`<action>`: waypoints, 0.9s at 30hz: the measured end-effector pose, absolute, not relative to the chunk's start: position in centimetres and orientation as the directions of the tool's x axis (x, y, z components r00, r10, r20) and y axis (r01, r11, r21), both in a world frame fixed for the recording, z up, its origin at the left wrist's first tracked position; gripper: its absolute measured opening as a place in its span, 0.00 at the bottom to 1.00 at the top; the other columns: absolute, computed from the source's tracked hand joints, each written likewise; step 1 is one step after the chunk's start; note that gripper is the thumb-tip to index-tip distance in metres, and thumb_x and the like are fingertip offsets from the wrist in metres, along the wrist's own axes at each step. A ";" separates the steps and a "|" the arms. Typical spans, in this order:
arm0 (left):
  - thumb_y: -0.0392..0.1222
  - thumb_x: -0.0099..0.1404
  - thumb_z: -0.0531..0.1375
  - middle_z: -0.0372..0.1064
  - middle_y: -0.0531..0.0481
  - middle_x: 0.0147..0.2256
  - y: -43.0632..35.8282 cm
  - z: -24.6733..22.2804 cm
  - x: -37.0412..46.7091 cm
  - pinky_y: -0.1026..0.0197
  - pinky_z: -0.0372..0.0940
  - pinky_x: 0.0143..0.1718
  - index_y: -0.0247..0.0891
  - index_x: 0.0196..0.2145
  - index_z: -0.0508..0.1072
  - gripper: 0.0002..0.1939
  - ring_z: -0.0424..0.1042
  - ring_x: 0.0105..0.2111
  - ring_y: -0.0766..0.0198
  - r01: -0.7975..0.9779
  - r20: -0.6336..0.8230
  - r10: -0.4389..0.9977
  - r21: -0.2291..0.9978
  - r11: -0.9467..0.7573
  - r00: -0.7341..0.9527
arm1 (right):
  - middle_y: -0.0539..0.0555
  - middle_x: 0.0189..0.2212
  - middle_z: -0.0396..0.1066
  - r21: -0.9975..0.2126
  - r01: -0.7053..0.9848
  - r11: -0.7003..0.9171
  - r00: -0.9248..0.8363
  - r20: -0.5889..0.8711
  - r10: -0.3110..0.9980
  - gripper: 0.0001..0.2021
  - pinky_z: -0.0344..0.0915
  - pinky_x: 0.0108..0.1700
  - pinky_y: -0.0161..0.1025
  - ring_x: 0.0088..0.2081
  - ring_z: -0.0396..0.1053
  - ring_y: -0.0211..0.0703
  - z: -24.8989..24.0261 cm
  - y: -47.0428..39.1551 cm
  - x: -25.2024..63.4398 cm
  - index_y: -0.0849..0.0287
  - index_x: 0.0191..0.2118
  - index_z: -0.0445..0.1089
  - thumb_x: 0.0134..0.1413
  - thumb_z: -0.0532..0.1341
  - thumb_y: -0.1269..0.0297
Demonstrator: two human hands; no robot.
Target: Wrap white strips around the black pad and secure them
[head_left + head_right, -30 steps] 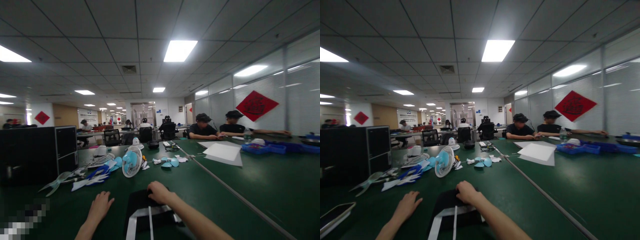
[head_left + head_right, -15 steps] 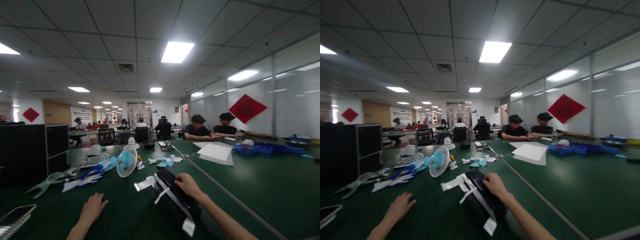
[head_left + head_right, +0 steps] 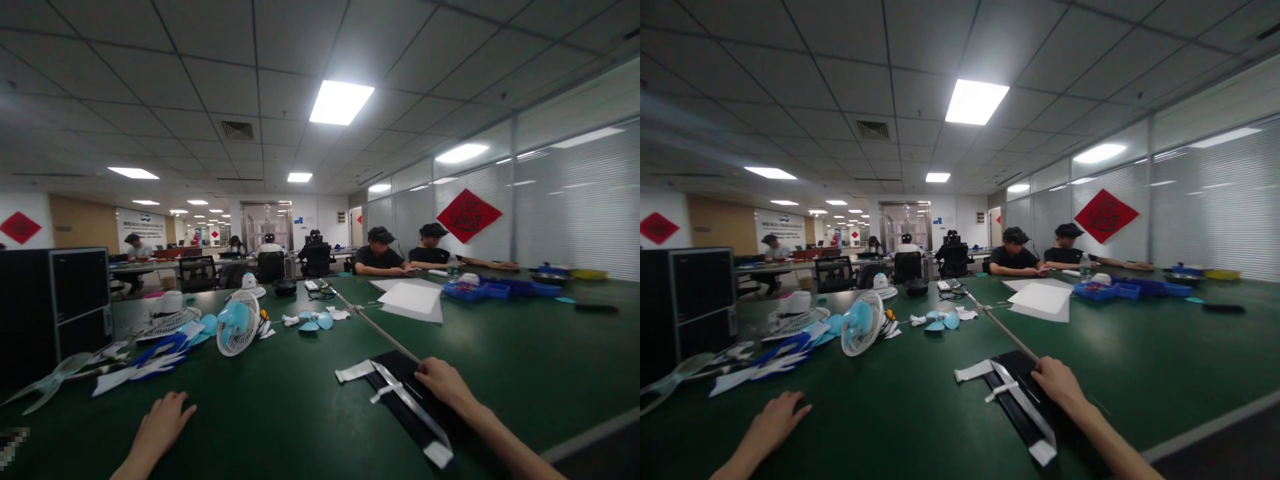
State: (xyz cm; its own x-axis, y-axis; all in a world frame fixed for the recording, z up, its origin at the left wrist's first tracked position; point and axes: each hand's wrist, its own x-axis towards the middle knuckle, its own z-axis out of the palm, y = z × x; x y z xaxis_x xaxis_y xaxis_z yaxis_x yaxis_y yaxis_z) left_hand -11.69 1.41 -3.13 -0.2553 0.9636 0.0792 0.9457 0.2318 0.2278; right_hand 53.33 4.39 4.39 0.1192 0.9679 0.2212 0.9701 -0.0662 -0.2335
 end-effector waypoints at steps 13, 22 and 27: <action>0.53 0.63 0.48 0.62 0.36 0.58 0.8 -2.3 -10.9 0.45 0.63 0.52 0.33 0.57 0.66 0.30 0.64 0.56 0.46 0.945 0.059 0.965 0.224 0.238 -0.257 | 0.56 0.25 0.75 -0.544 0.839 0.021 0.103 0.197 0.975 0.19 0.63 0.29 0.39 0.28 0.72 0.49 1.6 -3.8 54.4 0.56 0.30 0.69 0.52 0.53 0.45; 0.53 0.64 0.48 0.63 0.37 0.57 1.3 -3.0 -11.4 0.47 0.65 0.51 0.33 0.57 0.67 0.30 0.64 0.55 0.48 0.951 0.092 0.963 0.206 0.231 -0.253 | 0.54 0.21 0.73 -0.713 0.701 0.030 0.160 0.198 0.967 0.26 0.62 0.23 0.38 0.20 0.70 0.46 -1.0 -4.8 53.2 0.58 0.39 0.68 0.40 0.55 0.41; 0.54 0.63 0.49 0.64 0.37 0.56 1.1 -2.9 -11.1 0.48 0.65 0.50 0.34 0.57 0.67 0.30 0.65 0.55 0.48 0.953 0.104 0.963 0.202 0.226 -0.250 | 0.56 0.23 0.74 -0.732 0.681 0.017 0.183 0.192 0.964 0.31 0.63 0.24 0.38 0.25 0.71 0.49 -0.8 -4.7 53.2 0.62 0.43 0.68 0.36 0.56 0.43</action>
